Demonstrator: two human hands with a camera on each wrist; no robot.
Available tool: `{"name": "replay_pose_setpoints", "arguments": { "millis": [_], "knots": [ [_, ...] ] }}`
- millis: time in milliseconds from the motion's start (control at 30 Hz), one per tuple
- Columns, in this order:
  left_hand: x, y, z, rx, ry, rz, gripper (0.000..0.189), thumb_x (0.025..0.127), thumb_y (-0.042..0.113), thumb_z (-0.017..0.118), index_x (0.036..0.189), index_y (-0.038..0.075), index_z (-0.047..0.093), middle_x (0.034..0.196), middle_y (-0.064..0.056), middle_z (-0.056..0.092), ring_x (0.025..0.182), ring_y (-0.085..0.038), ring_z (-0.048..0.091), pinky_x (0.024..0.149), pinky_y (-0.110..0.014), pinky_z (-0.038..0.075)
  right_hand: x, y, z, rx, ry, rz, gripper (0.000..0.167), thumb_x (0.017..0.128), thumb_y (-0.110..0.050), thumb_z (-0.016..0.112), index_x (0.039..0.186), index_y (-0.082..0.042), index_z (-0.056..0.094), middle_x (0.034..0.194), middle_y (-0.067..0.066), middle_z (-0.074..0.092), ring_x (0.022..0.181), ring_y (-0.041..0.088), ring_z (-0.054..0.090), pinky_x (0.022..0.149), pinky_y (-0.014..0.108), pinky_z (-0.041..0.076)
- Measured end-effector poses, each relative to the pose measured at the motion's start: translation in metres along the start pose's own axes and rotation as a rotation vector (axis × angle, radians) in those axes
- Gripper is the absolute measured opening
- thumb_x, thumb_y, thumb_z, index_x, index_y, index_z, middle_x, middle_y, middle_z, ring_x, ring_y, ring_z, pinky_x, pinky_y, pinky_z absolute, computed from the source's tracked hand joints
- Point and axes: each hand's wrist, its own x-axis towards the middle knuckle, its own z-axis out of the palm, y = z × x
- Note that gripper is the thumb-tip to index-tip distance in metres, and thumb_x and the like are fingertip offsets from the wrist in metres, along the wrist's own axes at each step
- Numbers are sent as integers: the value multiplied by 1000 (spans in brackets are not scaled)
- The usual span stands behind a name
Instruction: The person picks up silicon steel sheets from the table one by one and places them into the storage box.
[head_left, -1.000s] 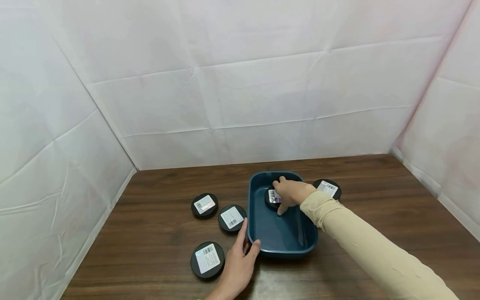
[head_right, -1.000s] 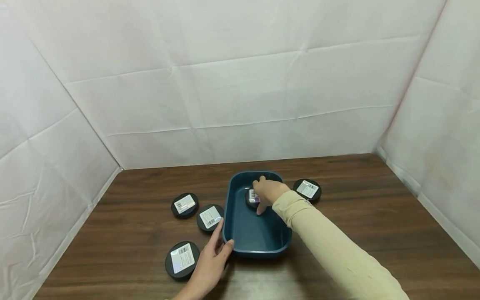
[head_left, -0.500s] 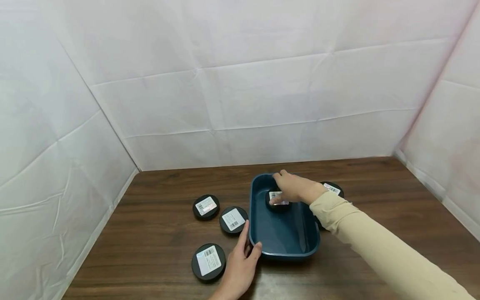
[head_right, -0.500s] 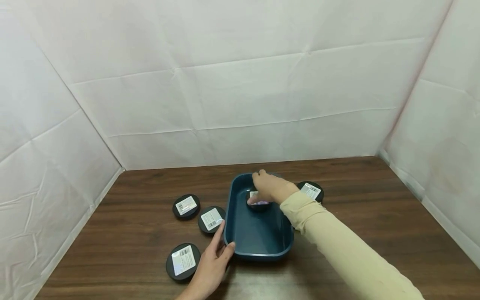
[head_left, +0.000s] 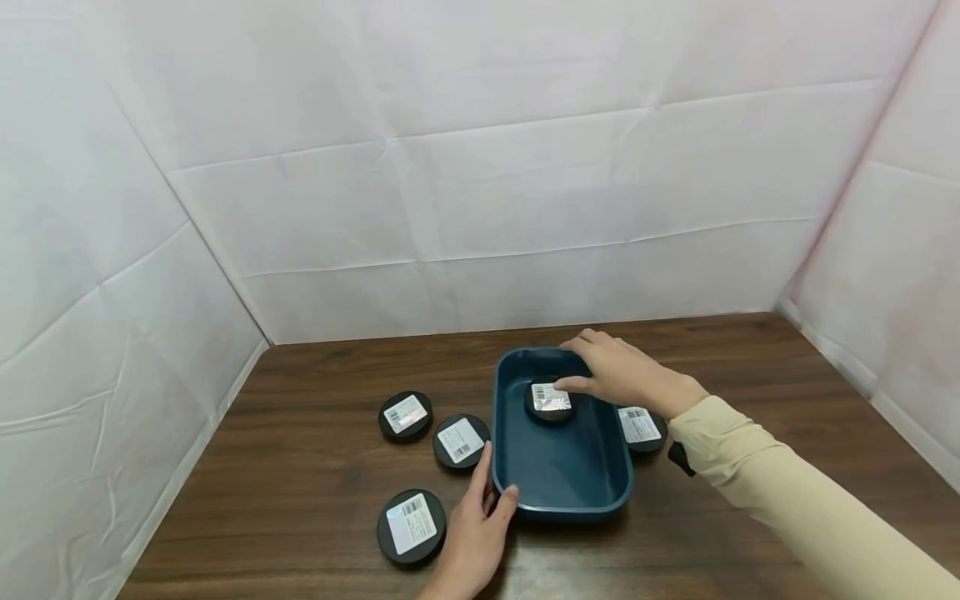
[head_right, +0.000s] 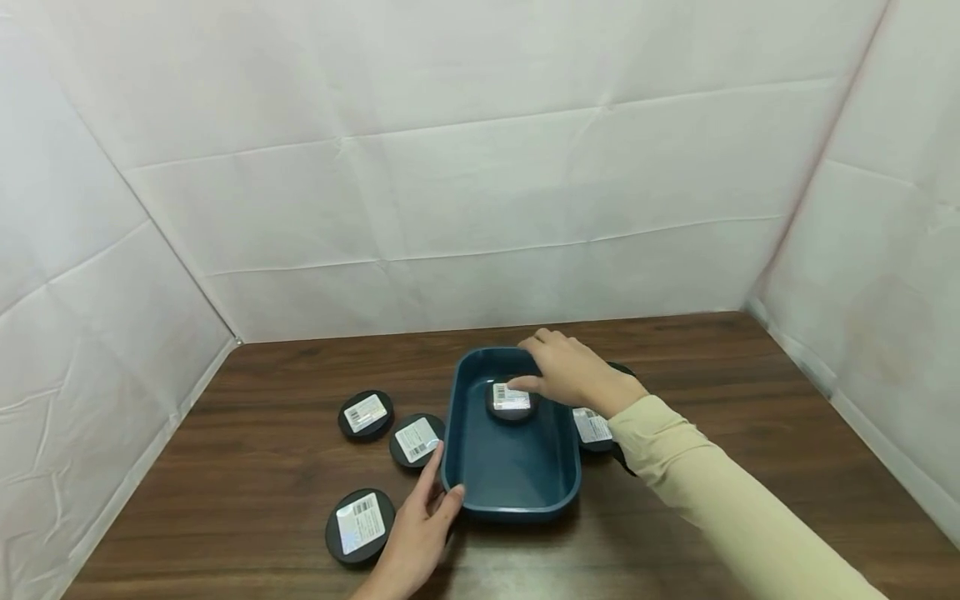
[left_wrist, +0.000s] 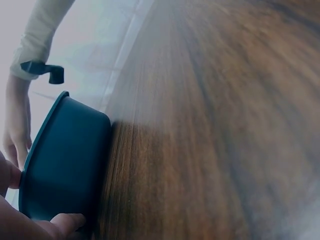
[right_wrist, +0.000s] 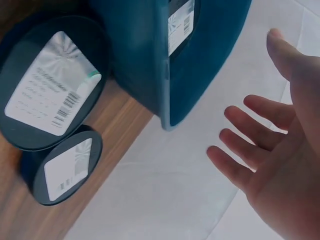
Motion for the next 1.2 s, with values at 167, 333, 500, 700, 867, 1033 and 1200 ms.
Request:
{"name": "replay_pose_setpoints", "arguments": {
  "millis": [167, 333, 500, 700, 867, 1033, 1200],
  "knots": [
    [-1, -1, -1, -4, 3, -3, 69, 104, 39, 52, 162, 23, 18, 159, -29, 31, 143, -41, 41, 113, -51, 43, -13, 9, 2, 33, 75, -6, 61, 97, -46, 63, 140, -3, 56, 141, 21, 55, 133, 41, 50, 110, 64, 39],
    [-3, -1, 1, -5, 15, 0, 69, 104, 38, 53, 162, 22, 19, 158, -28, 33, 144, -40, 41, 113, -50, 42, -27, 16, 5, 48, 119, -3, 56, 98, -43, 62, 138, -4, 58, 140, 22, 55, 129, 41, 53, 108, 67, 38],
    [-4, -2, 1, -3, 28, 5, 69, 104, 37, 54, 162, 20, 20, 158, -28, 35, 143, -39, 42, 113, -50, 42, -42, 19, 8, 116, 138, 19, 55, 102, -42, 57, 139, -2, 56, 140, 22, 53, 125, 41, 54, 105, 66, 41],
    [-4, -3, 0, -16, 14, 13, 69, 104, 36, 53, 162, 19, 19, 158, -29, 33, 144, -40, 41, 112, -49, 43, -57, 23, 15, 137, 197, 21, 46, 103, -31, 57, 137, 0, 58, 138, 22, 54, 129, 43, 51, 104, 62, 44],
    [-5, -4, -2, -32, 2, 21, 69, 105, 36, 53, 162, 19, 18, 159, -30, 30, 144, -41, 39, 112, -48, 43, -68, 31, 18, 144, 234, 23, 38, 99, -6, 53, 136, 2, 57, 136, 23, 54, 127, 43, 52, 98, 62, 47],
    [-4, -4, -2, -29, -5, 12, 69, 105, 37, 52, 162, 20, 17, 160, -30, 28, 144, -42, 39, 112, -49, 43, -78, 41, 26, 158, 263, 37, 39, 95, 0, 54, 134, 4, 58, 135, 24, 54, 125, 44, 52, 95, 61, 48],
    [-2, -5, -2, -52, -11, 17, 70, 105, 36, 52, 162, 17, 18, 158, -32, 30, 143, -43, 40, 112, -49, 43, -86, 49, 40, 119, 304, 21, 35, 96, -8, 64, 129, 3, 62, 128, 23, 59, 120, 42, 56, 94, 59, 50]
  ]
}}
